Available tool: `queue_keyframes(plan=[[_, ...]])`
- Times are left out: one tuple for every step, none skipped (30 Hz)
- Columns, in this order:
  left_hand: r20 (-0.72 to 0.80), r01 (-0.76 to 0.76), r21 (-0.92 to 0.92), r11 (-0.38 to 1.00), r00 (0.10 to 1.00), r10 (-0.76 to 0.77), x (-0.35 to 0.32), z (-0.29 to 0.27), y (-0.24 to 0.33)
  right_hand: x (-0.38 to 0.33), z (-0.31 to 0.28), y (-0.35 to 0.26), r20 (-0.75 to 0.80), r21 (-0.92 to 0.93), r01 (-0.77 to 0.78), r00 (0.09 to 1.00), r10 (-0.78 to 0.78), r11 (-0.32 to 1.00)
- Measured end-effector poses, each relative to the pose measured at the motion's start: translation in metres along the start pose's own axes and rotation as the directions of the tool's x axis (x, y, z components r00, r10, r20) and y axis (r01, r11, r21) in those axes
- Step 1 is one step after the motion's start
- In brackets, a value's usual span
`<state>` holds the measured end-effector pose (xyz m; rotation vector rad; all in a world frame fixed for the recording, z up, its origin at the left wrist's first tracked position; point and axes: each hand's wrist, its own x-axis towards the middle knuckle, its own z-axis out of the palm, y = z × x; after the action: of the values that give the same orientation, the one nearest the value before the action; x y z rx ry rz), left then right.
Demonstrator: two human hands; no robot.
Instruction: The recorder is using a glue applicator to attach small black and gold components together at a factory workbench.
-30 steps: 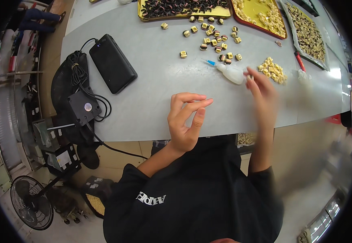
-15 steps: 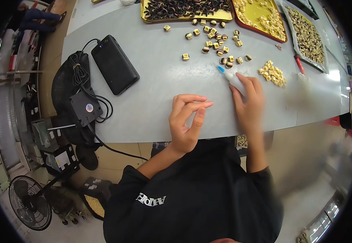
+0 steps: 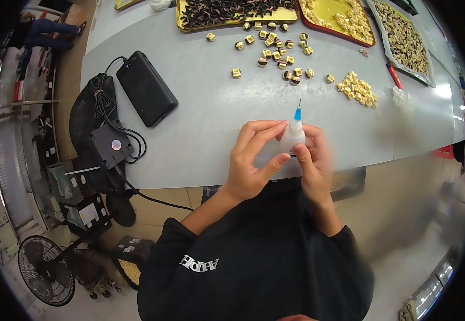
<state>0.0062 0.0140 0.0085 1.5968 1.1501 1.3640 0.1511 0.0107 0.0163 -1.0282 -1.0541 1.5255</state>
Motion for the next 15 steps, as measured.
queue_keyframes(plan=[[0.020, -0.006, 0.007, 1.000, 1.000, 0.006, 0.0002, 0.0002, 0.0001, -0.0008, 0.0003, 0.0013, 0.018, 0.002, 0.012, 1.000, -0.012, 1.000], [0.020, -0.006, 0.008, 1.000, 1.000, 0.006, 0.0005, 0.0002, 0.0000, -0.0016, 0.0007, 0.0025, 0.036, 0.005, 0.023, 0.999, -0.023, 1.000], [0.040, -0.006, 0.029, 1.000, 0.999, 0.005, 0.0007, 0.0001, -0.0003, -0.0022, 0.0011, 0.0032, 0.054, 0.007, 0.035, 0.998, -0.035, 0.999], [0.059, -0.007, 0.050, 0.999, 0.998, 0.004, 0.0005, -0.0001, -0.0008, -0.0028, 0.0014, 0.0041, 0.055, 0.008, 0.035, 0.998, -0.035, 0.999], [0.078, -0.007, 0.071, 0.997, 0.997, 0.002, 0.0003, -0.0002, -0.0013, -0.0034, 0.0018, 0.0049, 0.061, 0.017, 0.035, 0.997, -0.036, 0.999], [0.078, -0.007, 0.072, 0.997, 0.997, 0.001, -0.0001, -0.0001, -0.0019, -0.0040, 0.0020, 0.0055, 0.068, 0.026, 0.036, 0.997, -0.038, 0.999], [0.081, -0.006, 0.073, 0.997, 0.997, 0.000, -0.0005, -0.0001, -0.0027, -0.0045, 0.0021, 0.0059, 0.074, 0.036, 0.037, 0.996, -0.039, 0.999], [0.085, -0.005, 0.074, 0.997, 0.996, -0.001, -0.0009, 0.0000, -0.0033, -0.0048, 0.0019, 0.0062, 0.074, 0.036, 0.036, 0.997, -0.039, 0.999], [0.088, -0.005, 0.076, 0.997, 0.996, -0.002, -0.0011, 0.0002, -0.0037, -0.0050, 0.0014, 0.0066, 0.081, 0.035, 0.029, 0.996, -0.032, 0.999], [0.089, -0.005, 0.076, 0.997, 0.996, -0.002, -0.0011, 0.0003, -0.0037, -0.0051, 0.0009, 0.0068, 0.088, 0.034, 0.021, 0.996, -0.024, 0.999], [0.083, -0.002, 0.077, 0.997, 0.997, -0.004, -0.0012, 0.0005, -0.0037, -0.0052, 0.0007, 0.0071, 0.095, 0.033, 0.014, 0.995, -0.017, 0.999], [0.077, 0.001, 0.078, 0.997, 0.997, -0.007, -0.0012, 0.0006, -0.0036, -0.0053, 0.0007, 0.0072, 0.095, 0.034, 0.014, 0.995, -0.017, 0.999], [0.071, 0.003, 0.079, 0.997, 0.997, -0.009, -0.0013, 0.0009, -0.0036, -0.0055, 0.0008, 0.0074, 0.095, 0.030, 0.012, 0.995, -0.014, 0.999], [0.072, 0.003, 0.078, 0.997, 0.997, -0.009, -0.0013, 0.0009, -0.0036, -0.0058, 0.0012, 0.0073, 0.093, 0.026, 0.010, 0.996, -0.012, 1.000], [0.072, 0.020, 0.061, 0.998, 0.997, -0.024, -0.0014, 0.0008, -0.0037, -0.0060, 0.0012, 0.0071, 0.091, 0.021, 0.009, 0.996, -0.010, 1.000]])
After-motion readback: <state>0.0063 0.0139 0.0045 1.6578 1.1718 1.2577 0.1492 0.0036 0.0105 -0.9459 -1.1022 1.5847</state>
